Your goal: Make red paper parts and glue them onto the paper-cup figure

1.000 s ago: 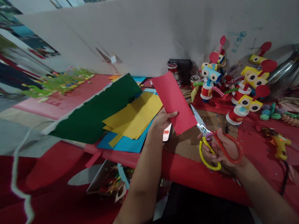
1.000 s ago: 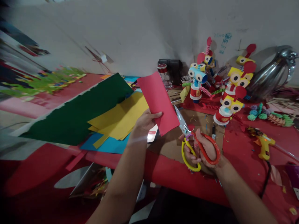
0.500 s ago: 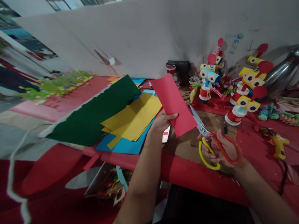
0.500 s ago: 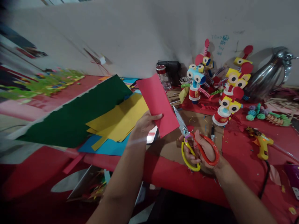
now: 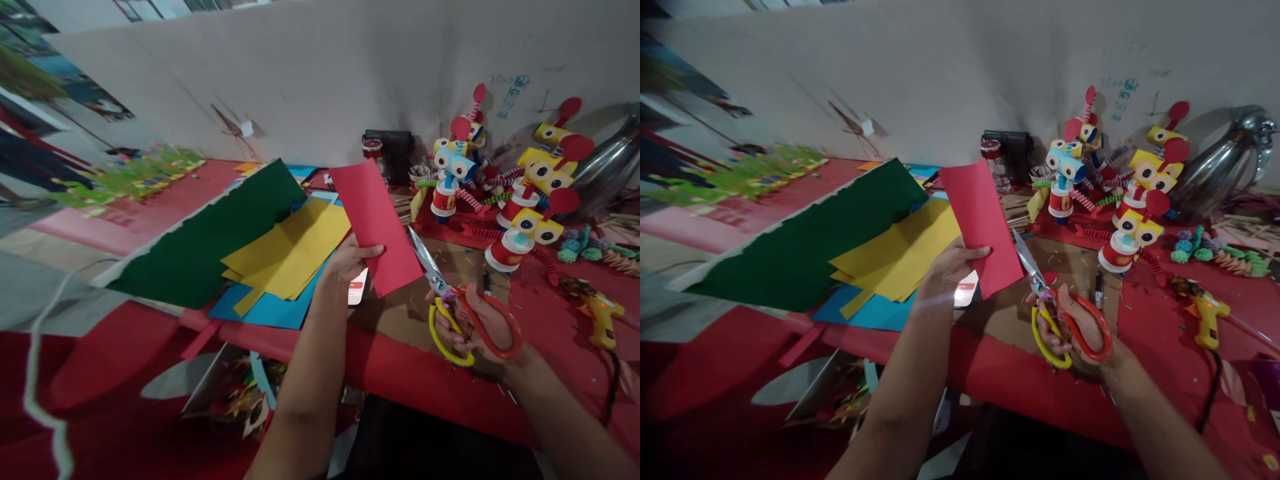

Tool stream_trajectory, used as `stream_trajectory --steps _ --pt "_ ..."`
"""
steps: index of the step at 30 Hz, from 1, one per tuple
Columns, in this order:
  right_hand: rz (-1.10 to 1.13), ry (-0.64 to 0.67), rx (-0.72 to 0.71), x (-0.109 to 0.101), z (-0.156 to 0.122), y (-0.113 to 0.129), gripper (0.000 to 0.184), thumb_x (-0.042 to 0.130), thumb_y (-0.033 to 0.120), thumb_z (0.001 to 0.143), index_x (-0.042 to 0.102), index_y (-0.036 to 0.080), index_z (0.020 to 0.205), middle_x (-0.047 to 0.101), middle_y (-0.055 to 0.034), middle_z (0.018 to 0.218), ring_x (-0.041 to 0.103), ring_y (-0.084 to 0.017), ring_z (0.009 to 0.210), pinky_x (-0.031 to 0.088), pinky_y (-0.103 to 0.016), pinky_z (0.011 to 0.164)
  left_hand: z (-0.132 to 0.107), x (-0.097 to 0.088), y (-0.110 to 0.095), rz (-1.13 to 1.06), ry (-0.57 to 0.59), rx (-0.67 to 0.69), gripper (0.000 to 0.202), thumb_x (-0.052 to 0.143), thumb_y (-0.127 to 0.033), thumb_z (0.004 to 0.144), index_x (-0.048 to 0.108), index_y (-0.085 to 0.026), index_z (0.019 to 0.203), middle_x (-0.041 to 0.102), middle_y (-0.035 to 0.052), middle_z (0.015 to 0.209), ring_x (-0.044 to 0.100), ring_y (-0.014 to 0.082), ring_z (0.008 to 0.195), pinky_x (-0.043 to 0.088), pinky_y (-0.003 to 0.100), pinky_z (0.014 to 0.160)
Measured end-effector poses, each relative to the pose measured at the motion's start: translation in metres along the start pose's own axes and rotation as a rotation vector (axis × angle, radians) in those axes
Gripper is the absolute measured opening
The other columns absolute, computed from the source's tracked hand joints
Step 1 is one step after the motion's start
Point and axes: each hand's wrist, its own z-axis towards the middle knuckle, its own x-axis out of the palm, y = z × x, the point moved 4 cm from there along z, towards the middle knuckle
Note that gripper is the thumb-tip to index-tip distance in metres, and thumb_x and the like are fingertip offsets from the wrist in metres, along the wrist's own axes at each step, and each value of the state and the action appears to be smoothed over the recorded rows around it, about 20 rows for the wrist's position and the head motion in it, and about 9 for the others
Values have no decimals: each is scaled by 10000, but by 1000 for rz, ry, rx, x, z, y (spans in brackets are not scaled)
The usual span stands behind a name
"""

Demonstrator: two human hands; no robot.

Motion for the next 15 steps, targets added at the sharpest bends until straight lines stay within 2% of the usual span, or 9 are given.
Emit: stream_trajectory --steps 5,10,15 --pt "19 -19 12 1 3 -2 690 666 783 724 640 185 1068 515 11 692 368 -72 499 187 -161 365 -3 9 2 25 32 -26 544 977 -235 392 751 -147 879 799 104 895 752 321 926 627 403 861" --pt "7 -29 12 -1 1 2 703 683 786 705 646 178 1058 509 17 679 382 -74 504 204 -160 364 -1 5 3 7 14 -24 553 984 -243 394 756 -137 886 797 115 911 748 315 931 619 396 876" --pt "8 -8 13 2 -1 5 698 686 789 699 650 189 1054 507 20 699 367 -66 501 192 -154 362 -1 1 0 -9 28 -8 567 991 -241 371 757 -147 880 795 97 876 749 289 870 626 353 811"
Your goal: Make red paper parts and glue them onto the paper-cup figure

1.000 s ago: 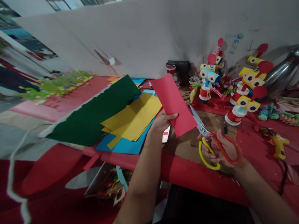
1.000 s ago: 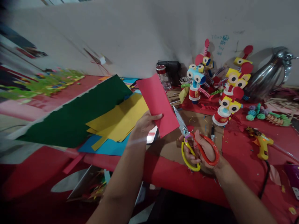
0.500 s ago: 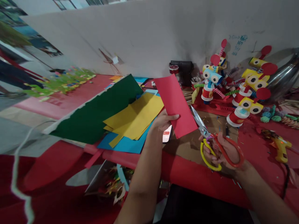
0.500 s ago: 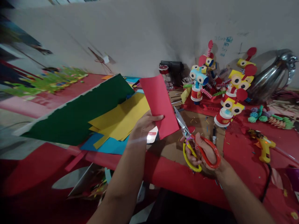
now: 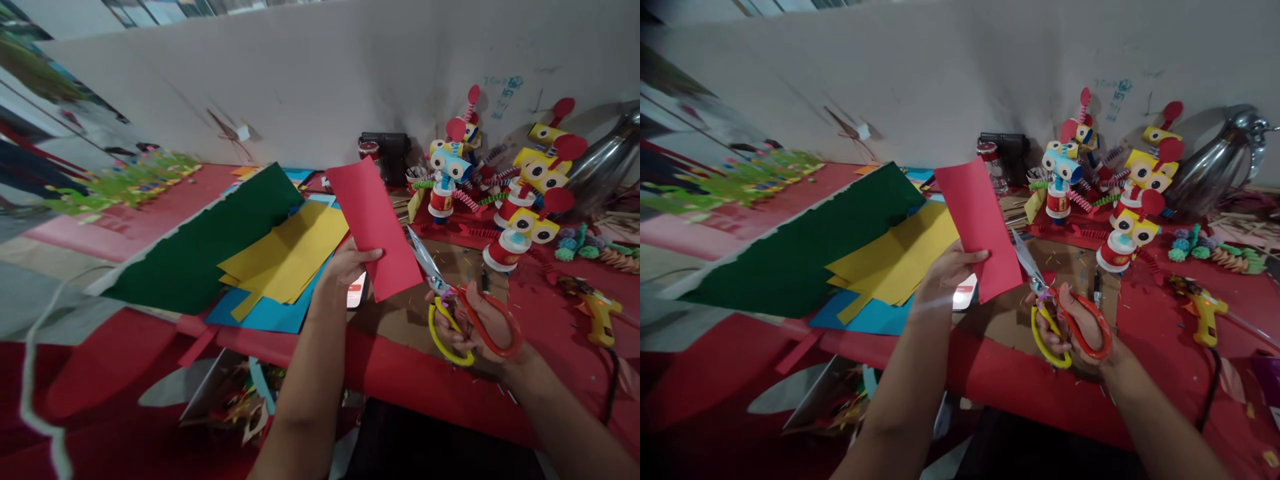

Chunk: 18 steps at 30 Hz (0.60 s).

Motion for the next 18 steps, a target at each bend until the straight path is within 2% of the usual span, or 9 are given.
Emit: stream_trajectory --steps 5,8,14,18 --pt "-24 23 6 5 -1 3 699 688 771 712 632 202 1113 505 21 685 351 -75 497 175 -162 358 -3 -3 -3 25 1 2 463 974 -256 425 766 -166 828 796 83 875 751 272 854 631 331 771" --pt "-22 31 17 3 -1 2 701 682 771 718 627 200 1121 509 19 692 355 -72 493 185 -163 361 -4 -6 -4 41 -7 -5 469 978 -259 402 768 -171 811 797 80 870 750 277 868 632 324 762" --pt "1 24 18 -2 -1 -3 652 669 766 738 632 193 1044 511 17 709 350 -66 494 175 -159 362 -4 -7 -5 47 6 3 466 971 -246 427 754 -164 830 798 81 871 756 286 876 633 330 771" --pt "-12 44 -3 2 2 -2 650 638 793 738 619 190 978 508 15 683 353 -79 498 181 -164 359 -4 2 -1 43 42 -12 464 978 -236 406 749 -167 803 799 79 871 754 300 905 631 350 804"
